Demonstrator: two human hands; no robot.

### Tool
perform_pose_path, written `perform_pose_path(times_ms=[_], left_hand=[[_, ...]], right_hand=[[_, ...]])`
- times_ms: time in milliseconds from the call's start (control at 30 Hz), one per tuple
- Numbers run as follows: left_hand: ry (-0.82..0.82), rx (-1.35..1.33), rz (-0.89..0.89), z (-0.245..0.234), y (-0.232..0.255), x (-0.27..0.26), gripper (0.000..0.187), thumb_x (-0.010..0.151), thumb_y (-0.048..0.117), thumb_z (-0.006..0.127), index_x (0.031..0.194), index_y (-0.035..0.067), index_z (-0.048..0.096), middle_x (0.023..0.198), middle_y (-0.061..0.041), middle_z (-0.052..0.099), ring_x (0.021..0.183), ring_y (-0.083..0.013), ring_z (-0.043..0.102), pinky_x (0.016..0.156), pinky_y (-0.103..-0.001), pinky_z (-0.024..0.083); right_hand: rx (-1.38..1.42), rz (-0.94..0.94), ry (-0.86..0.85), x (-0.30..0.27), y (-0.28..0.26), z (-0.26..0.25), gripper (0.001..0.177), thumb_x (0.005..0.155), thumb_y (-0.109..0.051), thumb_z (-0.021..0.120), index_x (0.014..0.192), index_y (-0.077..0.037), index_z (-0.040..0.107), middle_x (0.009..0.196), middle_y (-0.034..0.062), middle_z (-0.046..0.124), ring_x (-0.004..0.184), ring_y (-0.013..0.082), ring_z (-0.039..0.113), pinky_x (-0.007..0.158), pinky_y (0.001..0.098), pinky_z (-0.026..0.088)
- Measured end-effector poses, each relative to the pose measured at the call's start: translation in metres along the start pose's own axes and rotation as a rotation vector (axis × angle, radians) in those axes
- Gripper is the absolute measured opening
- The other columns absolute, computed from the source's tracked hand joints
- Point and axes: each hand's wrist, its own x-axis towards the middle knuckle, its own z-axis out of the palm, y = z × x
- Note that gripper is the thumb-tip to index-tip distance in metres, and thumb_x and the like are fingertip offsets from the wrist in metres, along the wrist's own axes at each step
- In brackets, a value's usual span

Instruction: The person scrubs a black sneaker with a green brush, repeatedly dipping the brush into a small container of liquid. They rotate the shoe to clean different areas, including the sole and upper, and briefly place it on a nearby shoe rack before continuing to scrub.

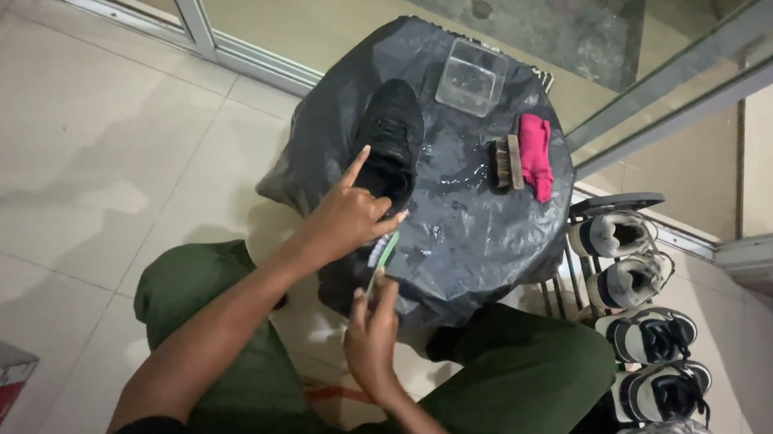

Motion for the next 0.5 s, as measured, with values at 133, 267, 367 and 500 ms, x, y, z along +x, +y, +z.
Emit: perform_pose_path(times_ms=[133, 267, 367, 500], left_hand=[[0.009, 0.017, -0.007, -0.002, -0.006, -0.003, 0.033, 0.088, 0.025, 0.076, 0.065, 0.003, 0.066, 0.051, -0.013, 0.065, 0.054, -0.0239, 0.071, 0.127, -0.057, 0.023], [0.027, 0.01, -0.033, 0.002, -0.004, -0.003, 0.034, 0.09, 0.026, 0.074, 0.067, 0.003, 0.068, 0.051, -0.013, 0.065, 0.056, -0.0233, 0.072, 0.128, -0.057, 0.022], [-0.031, 0.027, -0.004, 0.0, -0.009, 0.001, 0.043, 0.097, 0.025, 0.07, 0.062, 0.005, 0.058, 0.047, -0.008, 0.052, 0.046, -0.022, 0.057, 0.128, -0.056, 0.022], [0.049, -0.019, -0.058, -0.001, -0.001, -0.001, 0.034, 0.09, 0.028, 0.074, 0.067, 0.003, 0.068, 0.051, -0.013, 0.065, 0.056, -0.0231, 0.072, 0.128, -0.056, 0.021]], right_hand=[[0.003, -0.007, 0.13, 0.066, 0.045, -0.001, 0.011, 0.104, -0.016, 0.053, 0.114, -0.011, 0.054, 0.101, 0.0221, 0.071, 0.097, 0.0423, 0.071, 0.08, 0.0514, 0.055], [0.043, -0.024, 0.1, 0.051, 0.009, -0.012, 0.016, 0.102, -0.014, 0.054, 0.117, -0.008, 0.055, 0.102, 0.0267, 0.071, 0.1, 0.048, 0.069, 0.083, 0.0566, 0.054], [0.08, -0.018, 0.018, 0.011, -0.01, -0.012, 0.013, 0.104, -0.015, 0.05, 0.115, -0.01, 0.052, 0.086, 0.0141, 0.056, 0.079, 0.0304, 0.053, 0.069, 0.0458, 0.043], [-0.041, -0.012, 0.124, 0.034, 0.035, -0.003, 0.016, 0.1, -0.011, 0.058, 0.115, -0.005, 0.056, 0.1, 0.0302, 0.071, 0.094, 0.0514, 0.069, 0.075, 0.0581, 0.052]])
